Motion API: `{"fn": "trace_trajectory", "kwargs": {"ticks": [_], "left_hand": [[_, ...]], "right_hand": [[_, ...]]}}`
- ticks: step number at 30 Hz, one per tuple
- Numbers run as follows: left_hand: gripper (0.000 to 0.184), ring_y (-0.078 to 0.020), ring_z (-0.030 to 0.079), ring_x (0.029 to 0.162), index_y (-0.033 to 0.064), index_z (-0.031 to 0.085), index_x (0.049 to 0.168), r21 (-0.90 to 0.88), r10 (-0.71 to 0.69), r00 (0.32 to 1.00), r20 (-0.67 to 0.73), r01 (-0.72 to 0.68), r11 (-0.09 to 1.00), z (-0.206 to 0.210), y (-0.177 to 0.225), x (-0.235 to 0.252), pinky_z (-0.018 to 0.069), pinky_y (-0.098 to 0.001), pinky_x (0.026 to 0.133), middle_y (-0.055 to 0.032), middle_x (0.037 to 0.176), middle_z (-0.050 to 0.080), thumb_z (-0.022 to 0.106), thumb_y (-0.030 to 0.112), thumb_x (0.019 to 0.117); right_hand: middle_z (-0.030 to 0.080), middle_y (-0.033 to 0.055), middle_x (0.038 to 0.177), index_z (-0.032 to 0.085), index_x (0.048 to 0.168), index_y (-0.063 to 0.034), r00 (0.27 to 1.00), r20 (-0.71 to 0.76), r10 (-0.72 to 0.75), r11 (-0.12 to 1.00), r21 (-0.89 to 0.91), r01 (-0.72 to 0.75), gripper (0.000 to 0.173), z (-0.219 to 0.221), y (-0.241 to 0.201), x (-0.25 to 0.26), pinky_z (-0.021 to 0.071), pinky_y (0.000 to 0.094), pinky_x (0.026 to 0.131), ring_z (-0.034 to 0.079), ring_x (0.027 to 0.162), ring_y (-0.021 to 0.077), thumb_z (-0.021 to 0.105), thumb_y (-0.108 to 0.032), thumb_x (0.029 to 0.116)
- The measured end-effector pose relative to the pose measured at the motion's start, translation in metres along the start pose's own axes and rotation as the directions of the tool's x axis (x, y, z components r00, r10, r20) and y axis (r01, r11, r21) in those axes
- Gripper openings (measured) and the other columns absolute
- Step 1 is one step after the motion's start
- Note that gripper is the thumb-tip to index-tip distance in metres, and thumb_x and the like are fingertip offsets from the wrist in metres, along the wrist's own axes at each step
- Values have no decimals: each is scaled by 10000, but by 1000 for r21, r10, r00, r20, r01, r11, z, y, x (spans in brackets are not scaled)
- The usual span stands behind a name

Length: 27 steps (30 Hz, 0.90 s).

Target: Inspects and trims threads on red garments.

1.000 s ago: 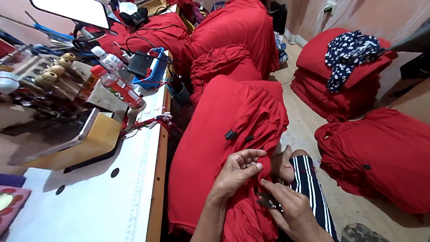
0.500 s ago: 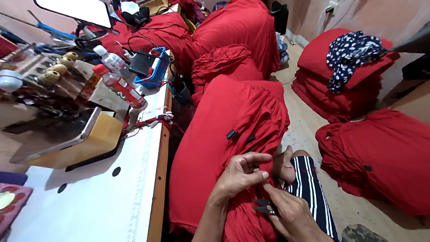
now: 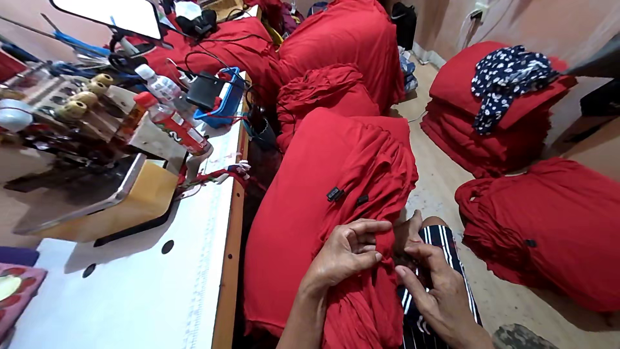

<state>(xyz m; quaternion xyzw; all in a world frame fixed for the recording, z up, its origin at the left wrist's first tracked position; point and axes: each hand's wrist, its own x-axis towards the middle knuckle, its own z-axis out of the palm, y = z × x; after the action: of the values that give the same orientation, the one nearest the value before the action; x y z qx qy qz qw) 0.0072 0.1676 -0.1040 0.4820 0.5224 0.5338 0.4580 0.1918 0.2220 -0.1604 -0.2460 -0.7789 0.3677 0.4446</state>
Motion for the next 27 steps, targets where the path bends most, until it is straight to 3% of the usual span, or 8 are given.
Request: {"fn": "trace_trajectory", "kwargs": {"ticks": [7, 19, 27], "left_hand": [[441, -14, 664, 943, -134, 589, 1260, 8, 10, 1000, 12, -10, 1000, 1, -1, 0, 576, -180, 834, -95, 1246, 641, 606, -130, 819], [429, -3, 651, 898, -127, 606, 1254, 71, 23, 999, 33, -26, 997, 1, -2, 1, 566, -160, 786, -113, 1263, 626, 612, -113, 825], [437, -19, 661, 927, -120, 602, 1270, 91, 4, 1000, 30, -7, 996, 2, -1, 1, 571, -174, 813, -125, 1272, 629, 612, -106, 834]], "right_hand": [[672, 118, 910, 639, 1110, 13, 990, -90, -107, 988, -123, 96, 282, 7, 6, 4, 505, 163, 656, 606, 721, 76, 636, -236, 978], [706, 130, 911, 678, 1060, 1, 981, -81, -175, 946, -288, 145, 236, 7, 5, 7, 545, 227, 670, 678, 787, 155, 640, -200, 944], [712, 124, 883, 692, 1038, 2, 975, -91, -201, 926, -341, 159, 220, 8, 2, 9, 554, 251, 673, 686, 769, 185, 639, -190, 945]]}}
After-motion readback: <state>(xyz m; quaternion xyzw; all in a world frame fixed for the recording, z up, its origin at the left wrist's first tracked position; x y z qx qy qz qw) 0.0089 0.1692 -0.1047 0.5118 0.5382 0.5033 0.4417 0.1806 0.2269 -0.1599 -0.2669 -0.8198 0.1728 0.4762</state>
